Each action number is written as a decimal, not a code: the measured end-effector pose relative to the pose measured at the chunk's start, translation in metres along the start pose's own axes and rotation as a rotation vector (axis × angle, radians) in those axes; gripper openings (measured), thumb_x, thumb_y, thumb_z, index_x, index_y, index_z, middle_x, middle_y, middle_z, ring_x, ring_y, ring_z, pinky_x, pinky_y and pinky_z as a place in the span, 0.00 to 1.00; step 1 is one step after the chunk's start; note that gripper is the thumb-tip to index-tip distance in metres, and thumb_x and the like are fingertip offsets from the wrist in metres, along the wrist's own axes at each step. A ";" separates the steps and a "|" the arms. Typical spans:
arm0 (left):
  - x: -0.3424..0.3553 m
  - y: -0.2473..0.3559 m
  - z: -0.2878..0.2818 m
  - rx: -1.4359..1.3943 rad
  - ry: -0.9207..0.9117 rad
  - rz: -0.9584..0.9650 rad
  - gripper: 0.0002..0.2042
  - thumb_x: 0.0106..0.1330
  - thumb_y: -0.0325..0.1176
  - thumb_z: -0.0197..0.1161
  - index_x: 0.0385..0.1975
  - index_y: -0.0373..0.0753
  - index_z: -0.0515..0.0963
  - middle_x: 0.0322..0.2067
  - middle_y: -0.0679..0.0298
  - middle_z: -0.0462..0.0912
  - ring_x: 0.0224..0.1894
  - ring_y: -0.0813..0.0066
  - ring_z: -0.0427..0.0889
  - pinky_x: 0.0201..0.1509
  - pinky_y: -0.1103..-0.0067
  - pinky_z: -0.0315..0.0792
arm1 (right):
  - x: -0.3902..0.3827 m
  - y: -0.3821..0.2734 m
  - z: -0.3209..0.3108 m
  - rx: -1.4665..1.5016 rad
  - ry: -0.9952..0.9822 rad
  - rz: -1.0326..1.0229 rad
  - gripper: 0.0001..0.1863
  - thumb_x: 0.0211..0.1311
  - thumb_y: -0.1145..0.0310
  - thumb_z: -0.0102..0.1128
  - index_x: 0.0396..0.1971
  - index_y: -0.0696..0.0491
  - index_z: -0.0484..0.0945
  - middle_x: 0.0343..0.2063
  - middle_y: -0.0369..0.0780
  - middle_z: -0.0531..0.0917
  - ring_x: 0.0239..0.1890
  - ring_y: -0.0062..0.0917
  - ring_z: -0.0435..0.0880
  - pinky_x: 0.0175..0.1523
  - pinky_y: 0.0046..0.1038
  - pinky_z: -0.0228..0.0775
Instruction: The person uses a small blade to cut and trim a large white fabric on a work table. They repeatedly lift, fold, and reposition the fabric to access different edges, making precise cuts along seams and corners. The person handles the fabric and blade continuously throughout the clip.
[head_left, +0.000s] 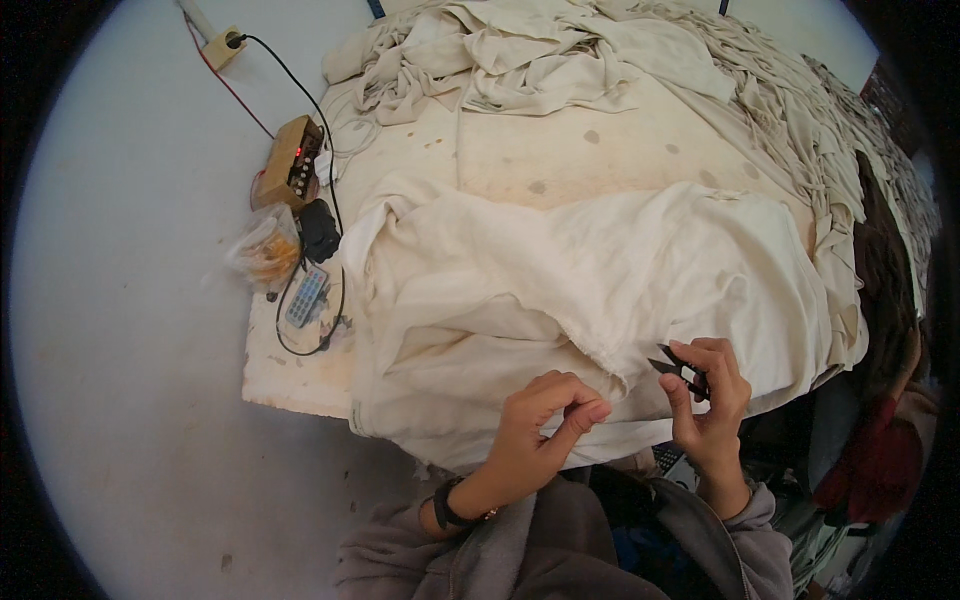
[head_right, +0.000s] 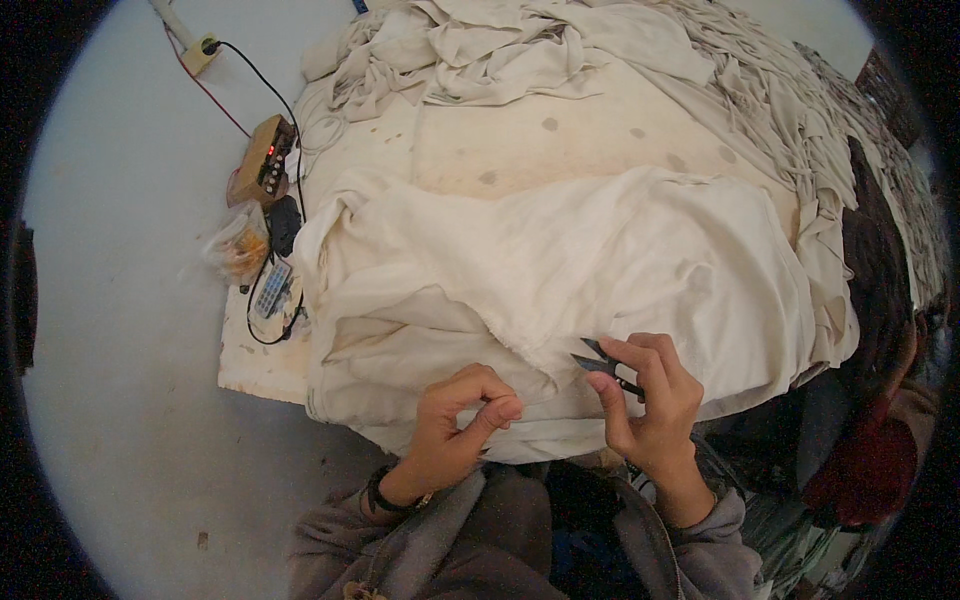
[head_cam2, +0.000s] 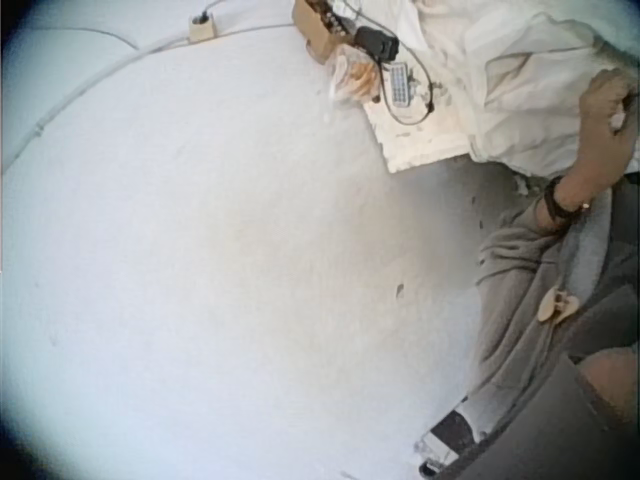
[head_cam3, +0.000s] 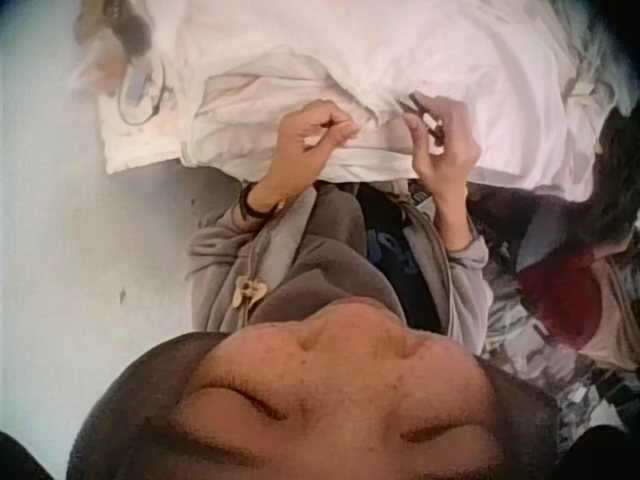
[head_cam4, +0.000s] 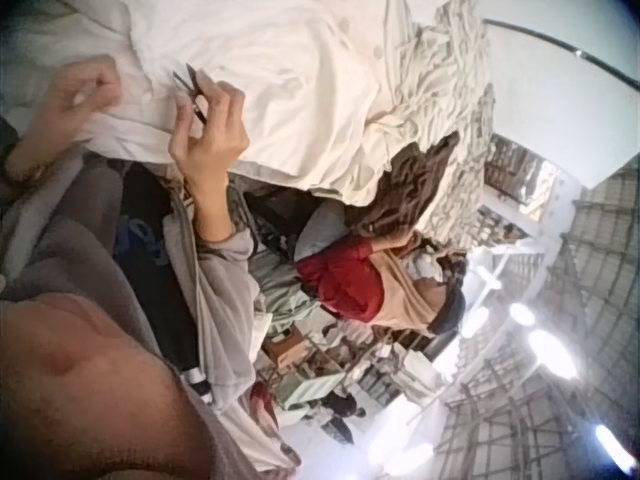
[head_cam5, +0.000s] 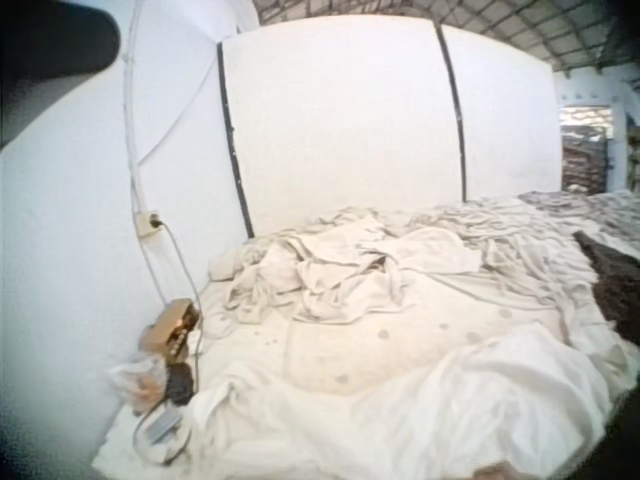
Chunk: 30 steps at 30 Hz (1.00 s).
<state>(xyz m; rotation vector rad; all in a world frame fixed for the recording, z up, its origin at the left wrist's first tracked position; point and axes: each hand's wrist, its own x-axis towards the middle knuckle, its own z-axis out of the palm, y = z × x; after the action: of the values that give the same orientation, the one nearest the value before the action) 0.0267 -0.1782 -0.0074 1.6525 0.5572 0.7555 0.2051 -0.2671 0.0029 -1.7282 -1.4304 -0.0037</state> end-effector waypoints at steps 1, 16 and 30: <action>-0.001 0.000 0.000 -0.057 -0.012 -0.030 0.06 0.63 0.26 0.58 0.24 0.32 0.75 0.22 0.65 0.75 0.26 0.80 0.71 0.32 0.83 0.65 | -0.001 0.001 0.000 0.013 -0.003 -0.025 0.14 0.47 0.72 0.67 0.35 0.57 0.78 0.27 0.44 0.78 0.23 0.29 0.79 0.26 0.24 0.70; 0.020 -0.010 0.022 0.035 0.063 -0.328 0.14 0.67 0.38 0.56 0.24 0.33 0.75 0.19 0.70 0.75 0.22 0.86 0.70 0.26 0.85 0.65 | -0.012 0.003 -0.005 0.009 0.022 -0.006 0.14 0.46 0.73 0.68 0.36 0.57 0.77 0.28 0.45 0.77 0.24 0.27 0.78 0.25 0.24 0.69; 0.000 -0.002 0.009 -0.057 0.019 -0.282 0.10 0.68 0.31 0.51 0.28 0.33 0.74 0.20 0.69 0.74 0.26 0.87 0.71 0.32 0.87 0.67 | -0.015 0.007 0.000 0.005 0.170 -0.081 0.15 0.44 0.71 0.70 0.34 0.55 0.79 0.25 0.41 0.77 0.22 0.25 0.75 0.25 0.21 0.64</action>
<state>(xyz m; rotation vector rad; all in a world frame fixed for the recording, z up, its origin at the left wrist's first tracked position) 0.0334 -0.1844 -0.0107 1.4764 0.7572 0.5745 0.2058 -0.2787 -0.0091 -1.6240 -1.3718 -0.1864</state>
